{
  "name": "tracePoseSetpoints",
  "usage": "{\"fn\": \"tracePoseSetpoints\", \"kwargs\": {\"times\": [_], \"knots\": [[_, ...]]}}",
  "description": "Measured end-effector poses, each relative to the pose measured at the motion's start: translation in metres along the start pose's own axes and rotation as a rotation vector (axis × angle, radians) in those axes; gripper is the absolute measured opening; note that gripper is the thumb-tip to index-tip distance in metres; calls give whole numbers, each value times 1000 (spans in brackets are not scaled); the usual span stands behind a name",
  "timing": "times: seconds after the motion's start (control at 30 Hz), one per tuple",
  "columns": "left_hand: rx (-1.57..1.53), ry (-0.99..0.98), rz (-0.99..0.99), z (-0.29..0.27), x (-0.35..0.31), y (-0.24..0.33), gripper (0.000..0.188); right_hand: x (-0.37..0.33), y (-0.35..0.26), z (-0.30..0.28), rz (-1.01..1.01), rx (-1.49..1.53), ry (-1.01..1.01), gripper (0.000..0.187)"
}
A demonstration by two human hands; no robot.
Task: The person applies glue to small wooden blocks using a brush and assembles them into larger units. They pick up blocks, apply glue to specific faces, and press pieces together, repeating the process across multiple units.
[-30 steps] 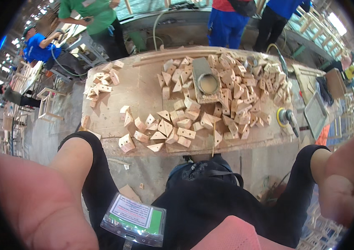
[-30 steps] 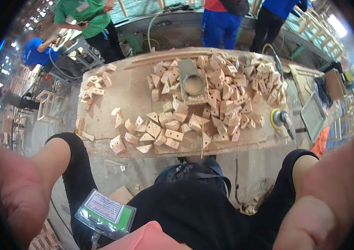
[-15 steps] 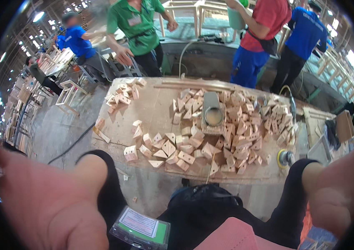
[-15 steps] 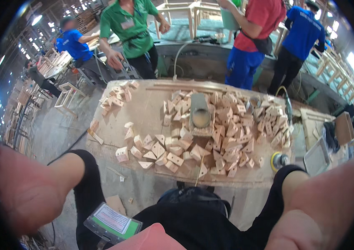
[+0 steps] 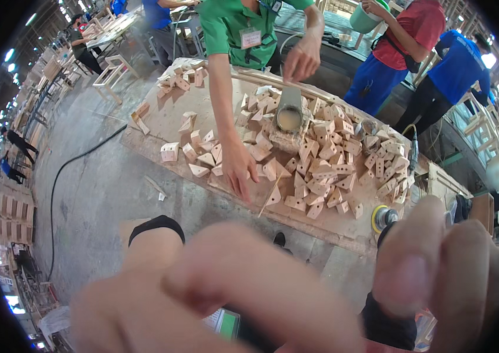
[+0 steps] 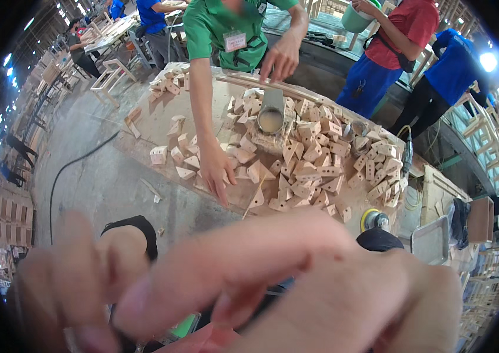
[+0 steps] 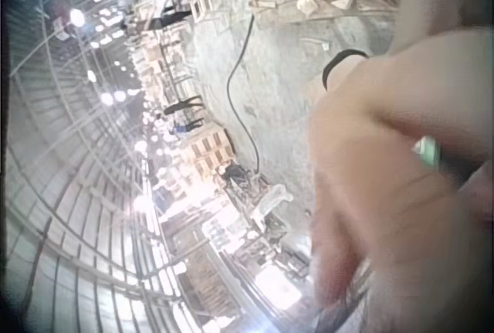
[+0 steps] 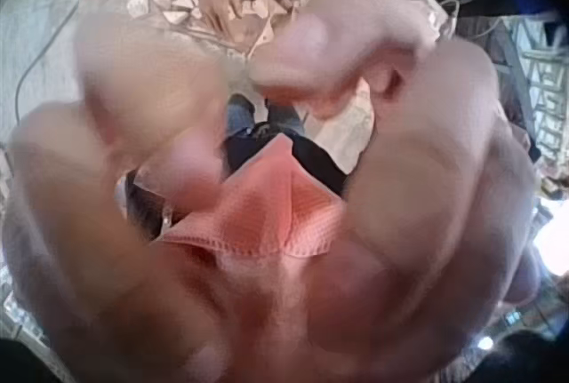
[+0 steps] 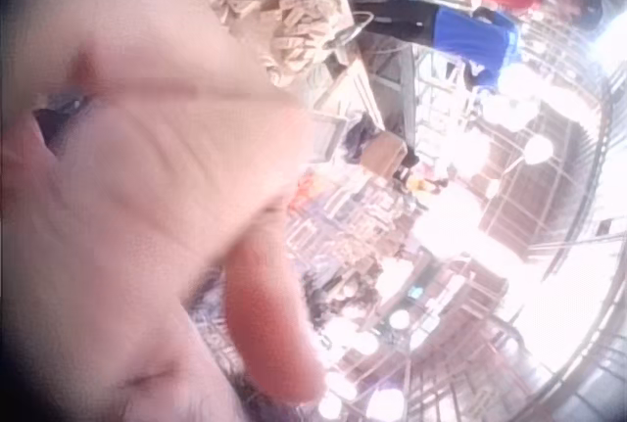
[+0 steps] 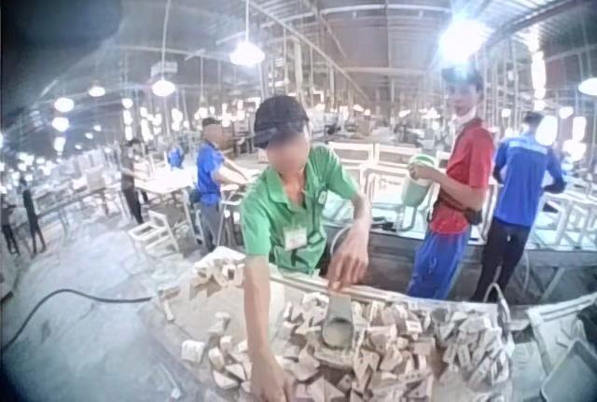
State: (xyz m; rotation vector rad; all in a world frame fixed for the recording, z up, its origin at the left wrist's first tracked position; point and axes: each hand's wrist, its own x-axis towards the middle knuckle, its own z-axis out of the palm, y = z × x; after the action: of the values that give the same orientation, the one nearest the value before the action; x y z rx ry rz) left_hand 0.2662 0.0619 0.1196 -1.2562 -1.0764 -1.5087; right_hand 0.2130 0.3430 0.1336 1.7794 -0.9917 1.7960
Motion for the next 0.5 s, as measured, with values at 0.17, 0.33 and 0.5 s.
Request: {"fn": "tracePoseSetpoints", "kwargs": {"times": [0.17, 0.33, 0.5], "knots": [[-2, -16, 22, 22, -12, 80, 29, -8, -53, 55, -39, 66, -13, 27], [-9, -11, 42, 29, -32, 172, 28, -19, -101, 126, -37, 101, -23, 24], [6, 12, 65, 32, -41, 254, 27, -23, -146, 184, -29, 113, -26, 21]]}}
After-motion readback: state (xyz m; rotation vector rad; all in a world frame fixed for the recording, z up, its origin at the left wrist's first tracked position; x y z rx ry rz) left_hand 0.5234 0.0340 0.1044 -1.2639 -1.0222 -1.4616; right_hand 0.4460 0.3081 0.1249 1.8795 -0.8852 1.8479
